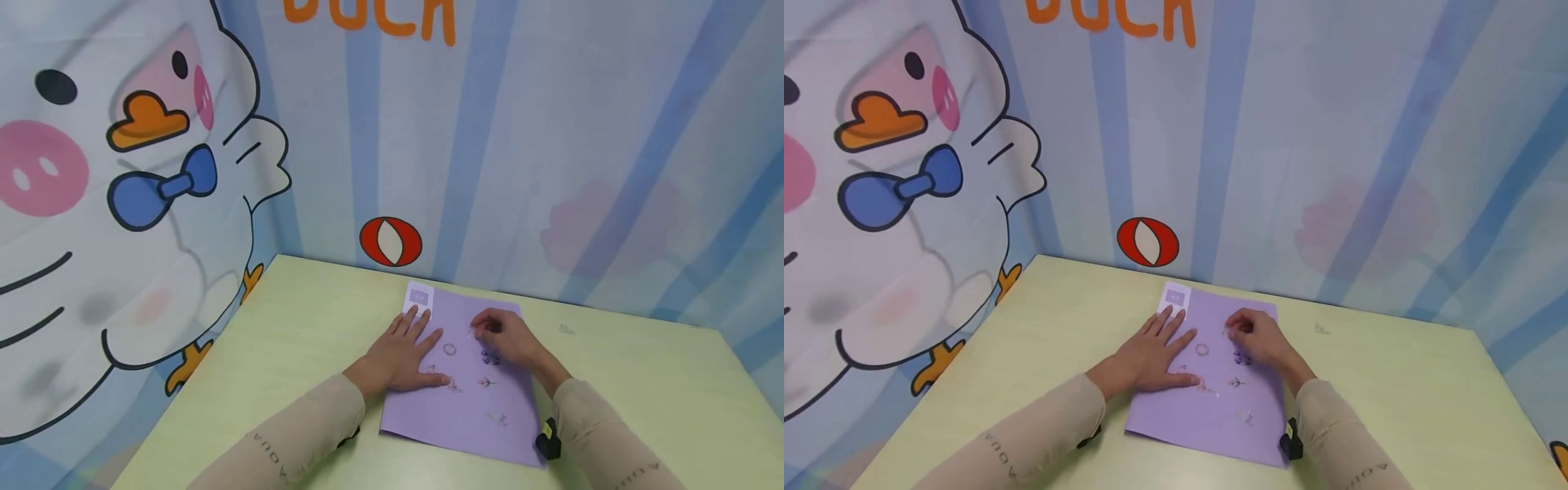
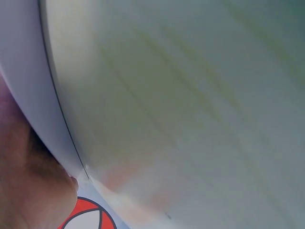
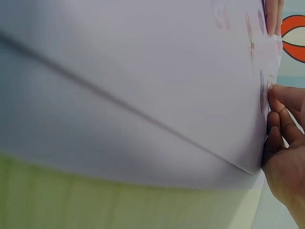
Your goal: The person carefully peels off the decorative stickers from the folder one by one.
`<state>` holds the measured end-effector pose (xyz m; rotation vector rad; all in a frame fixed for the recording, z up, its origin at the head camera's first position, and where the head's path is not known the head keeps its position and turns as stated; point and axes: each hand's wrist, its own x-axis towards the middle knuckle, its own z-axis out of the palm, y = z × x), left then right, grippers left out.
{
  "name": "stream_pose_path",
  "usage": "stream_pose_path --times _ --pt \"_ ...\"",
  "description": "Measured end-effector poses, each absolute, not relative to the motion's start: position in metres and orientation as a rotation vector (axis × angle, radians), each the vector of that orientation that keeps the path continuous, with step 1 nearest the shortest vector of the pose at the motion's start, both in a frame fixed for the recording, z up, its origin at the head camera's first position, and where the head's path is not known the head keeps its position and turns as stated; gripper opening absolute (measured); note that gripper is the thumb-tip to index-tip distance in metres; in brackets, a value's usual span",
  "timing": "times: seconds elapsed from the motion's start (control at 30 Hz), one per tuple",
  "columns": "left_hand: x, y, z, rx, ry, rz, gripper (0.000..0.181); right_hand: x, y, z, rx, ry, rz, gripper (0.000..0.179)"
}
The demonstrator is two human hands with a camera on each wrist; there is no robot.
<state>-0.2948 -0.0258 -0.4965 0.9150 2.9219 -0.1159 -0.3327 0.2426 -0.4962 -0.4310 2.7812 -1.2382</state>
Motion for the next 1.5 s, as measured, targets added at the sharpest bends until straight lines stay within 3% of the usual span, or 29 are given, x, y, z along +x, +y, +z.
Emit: stream_pose_path --times 1.2,1.5 --pt "-0.291 -0.026 -0.496 0.913 2.923 -0.092 0.100 -0.332 0.256 -0.489 -0.285 2.813 -1.341 0.007" --pt "-0.293 -0.025 -0.500 0.924 2.912 -0.049 0.099 -0.329 0.293 -0.471 -0.351 2.985 -1.193 0.007"
